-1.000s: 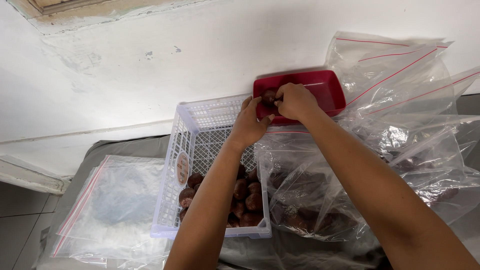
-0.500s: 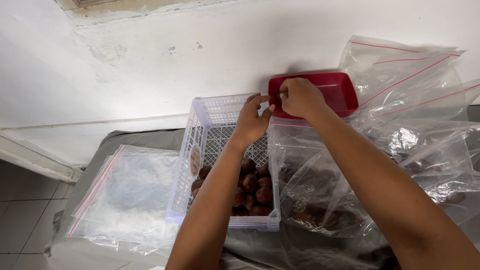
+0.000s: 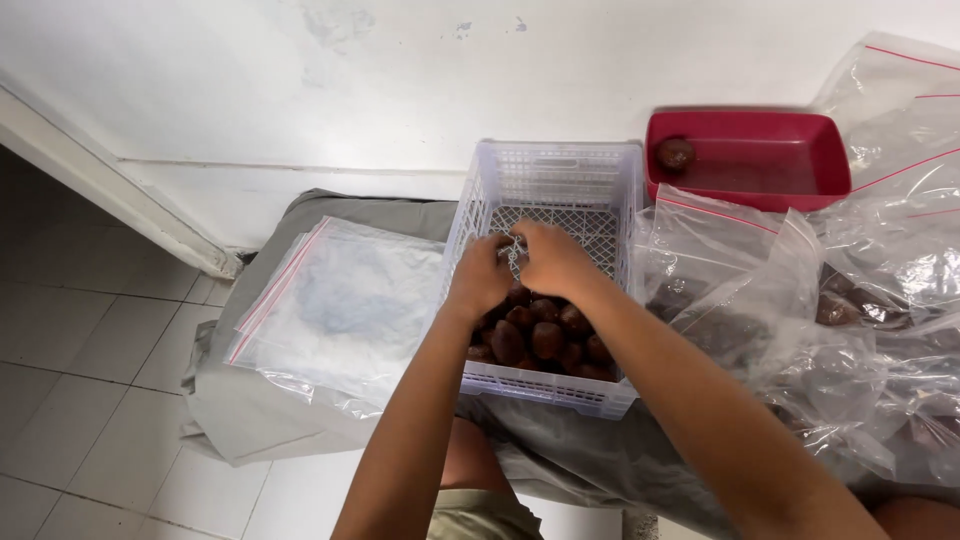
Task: Picking salak fruits from a crate, placing them into a bowl, and then into plastic zip-lock bags.
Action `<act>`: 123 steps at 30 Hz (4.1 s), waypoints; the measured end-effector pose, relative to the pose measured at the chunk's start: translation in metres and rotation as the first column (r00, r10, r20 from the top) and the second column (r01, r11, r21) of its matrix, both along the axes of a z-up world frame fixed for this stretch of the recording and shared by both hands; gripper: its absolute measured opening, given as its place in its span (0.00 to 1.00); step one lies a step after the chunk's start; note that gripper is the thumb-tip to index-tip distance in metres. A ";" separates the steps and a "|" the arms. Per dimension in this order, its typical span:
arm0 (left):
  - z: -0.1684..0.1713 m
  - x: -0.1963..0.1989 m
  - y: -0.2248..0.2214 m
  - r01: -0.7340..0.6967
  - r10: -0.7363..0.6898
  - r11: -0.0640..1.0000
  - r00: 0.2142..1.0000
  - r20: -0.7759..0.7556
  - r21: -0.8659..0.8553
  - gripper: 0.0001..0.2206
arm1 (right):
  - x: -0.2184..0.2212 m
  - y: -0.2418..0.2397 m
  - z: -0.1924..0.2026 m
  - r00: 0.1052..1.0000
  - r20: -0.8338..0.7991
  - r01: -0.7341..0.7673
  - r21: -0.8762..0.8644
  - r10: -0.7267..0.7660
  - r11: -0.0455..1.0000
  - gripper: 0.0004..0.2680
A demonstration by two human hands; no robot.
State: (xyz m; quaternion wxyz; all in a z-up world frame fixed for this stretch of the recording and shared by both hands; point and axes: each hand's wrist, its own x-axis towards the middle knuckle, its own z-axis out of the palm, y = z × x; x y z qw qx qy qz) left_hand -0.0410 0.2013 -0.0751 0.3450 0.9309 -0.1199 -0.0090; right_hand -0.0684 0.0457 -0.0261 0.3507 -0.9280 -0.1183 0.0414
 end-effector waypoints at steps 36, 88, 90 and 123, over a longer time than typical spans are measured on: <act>0.039 -0.078 0.005 -0.025 -0.114 0.800 0.975 -0.193 -0.600 0.25 | -0.040 -0.020 -0.047 0.959 0.270 -0.038 0.433 -0.089 0.900 0.26; -0.009 -0.047 0.010 0.021 -0.139 0.604 0.987 -0.080 -0.797 0.15 | -0.031 -0.023 -0.060 0.997 0.061 -0.077 0.734 0.047 0.675 0.22; 0.000 -0.051 0.010 0.055 -0.131 0.660 0.990 -0.043 -0.749 0.17 | -0.029 -0.024 -0.061 0.998 0.057 -0.063 0.740 0.031 0.669 0.21; 0.126 -0.041 -0.126 0.216 -0.099 0.717 0.973 0.210 -0.663 0.16 | -0.022 -0.128 0.092 0.879 0.236 0.209 0.588 -0.414 0.781 0.19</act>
